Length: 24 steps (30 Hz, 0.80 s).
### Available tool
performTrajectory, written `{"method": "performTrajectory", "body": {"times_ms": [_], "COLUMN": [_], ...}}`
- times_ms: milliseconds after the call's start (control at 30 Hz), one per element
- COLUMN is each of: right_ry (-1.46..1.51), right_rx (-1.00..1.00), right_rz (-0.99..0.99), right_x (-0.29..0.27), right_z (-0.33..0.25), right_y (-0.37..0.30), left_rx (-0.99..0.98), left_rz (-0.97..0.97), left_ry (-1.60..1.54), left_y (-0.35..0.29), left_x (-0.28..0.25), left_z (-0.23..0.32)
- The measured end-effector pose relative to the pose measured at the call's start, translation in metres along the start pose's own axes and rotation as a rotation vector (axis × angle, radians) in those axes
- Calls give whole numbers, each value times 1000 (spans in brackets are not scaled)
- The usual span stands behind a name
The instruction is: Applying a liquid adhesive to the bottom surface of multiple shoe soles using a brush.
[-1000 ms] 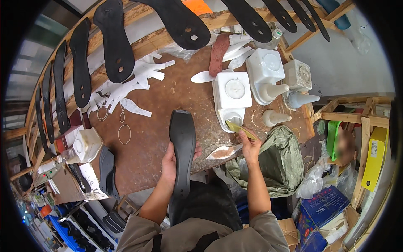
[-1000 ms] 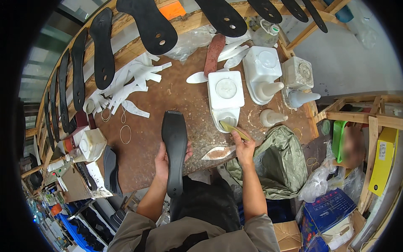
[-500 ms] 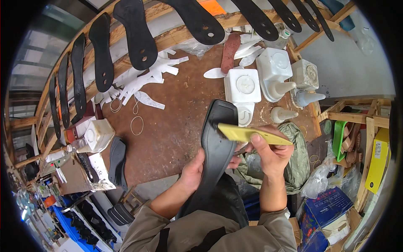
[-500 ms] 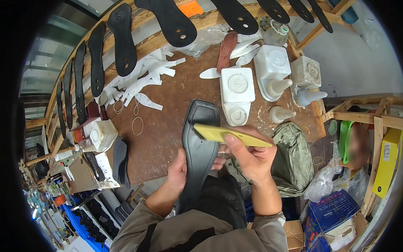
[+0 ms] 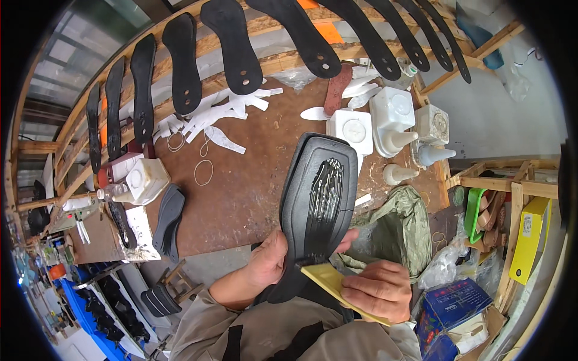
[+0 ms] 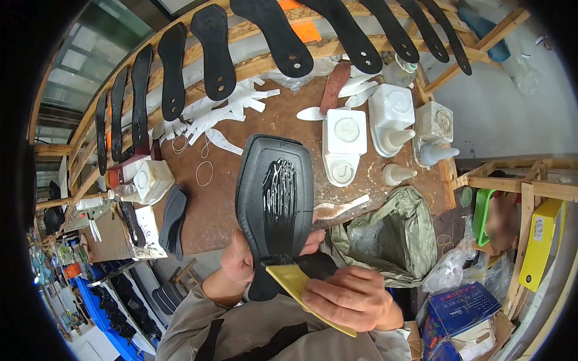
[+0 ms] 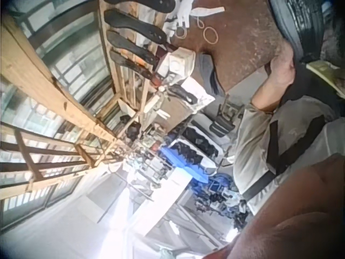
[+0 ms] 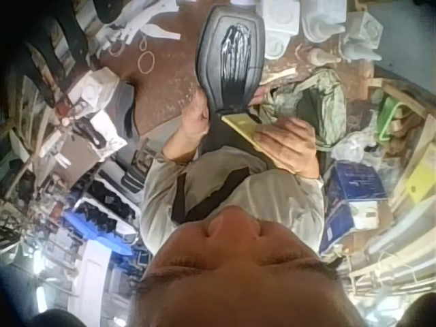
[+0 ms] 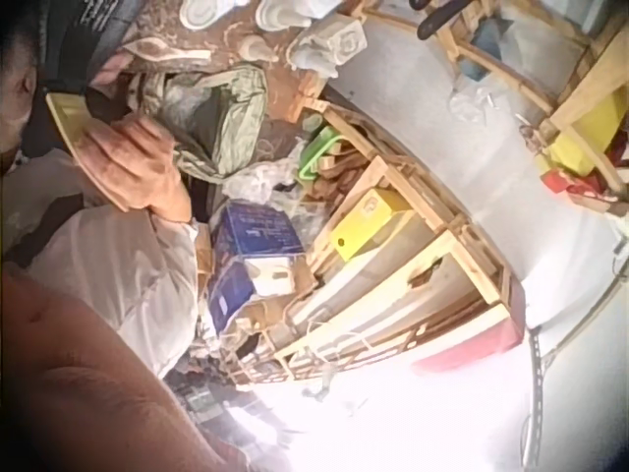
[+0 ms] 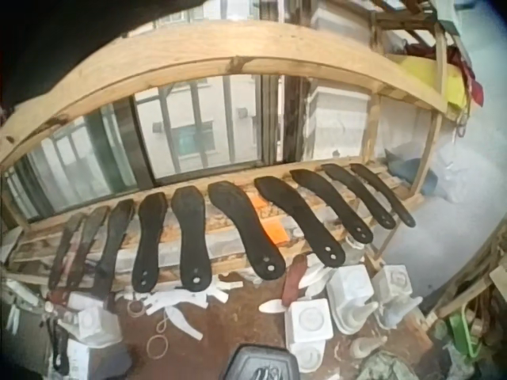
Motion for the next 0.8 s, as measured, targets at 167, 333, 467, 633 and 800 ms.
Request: {"method": "performTrajectory", "body": {"times_ms": [167, 333, 467, 633, 800], "right_ry": [-90, 34, 73, 270, 118], "right_rx": [197, 244, 61, 257, 478], "right_rz": [277, 495, 348, 611, 725], "right_x": [-26, -53, -46, -51, -63], "right_z": [-1, 18, 19, 12, 22], "right_y": [46, 83, 95, 81, 86], "left_rx": [81, 90, 93, 97, 67], "left_rz": [-177, -246, -258, -218, -254], "left_ry": [-38, 33, 57, -40, -14], "left_y": [-12, -19, -24, -30, -30], "left_x": [1, 4, 6, 8, 7], "left_z": [0, 1, 4, 4, 14]}}
Point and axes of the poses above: each hand's wrist, its own y-axis towards the middle knuckle, its own x-axis out of the palm, z = x × y, the point moved 1 cm from there along y, towards the middle knuckle, and after that the axes turned 4 degrees about z, right-handed, at the moved point
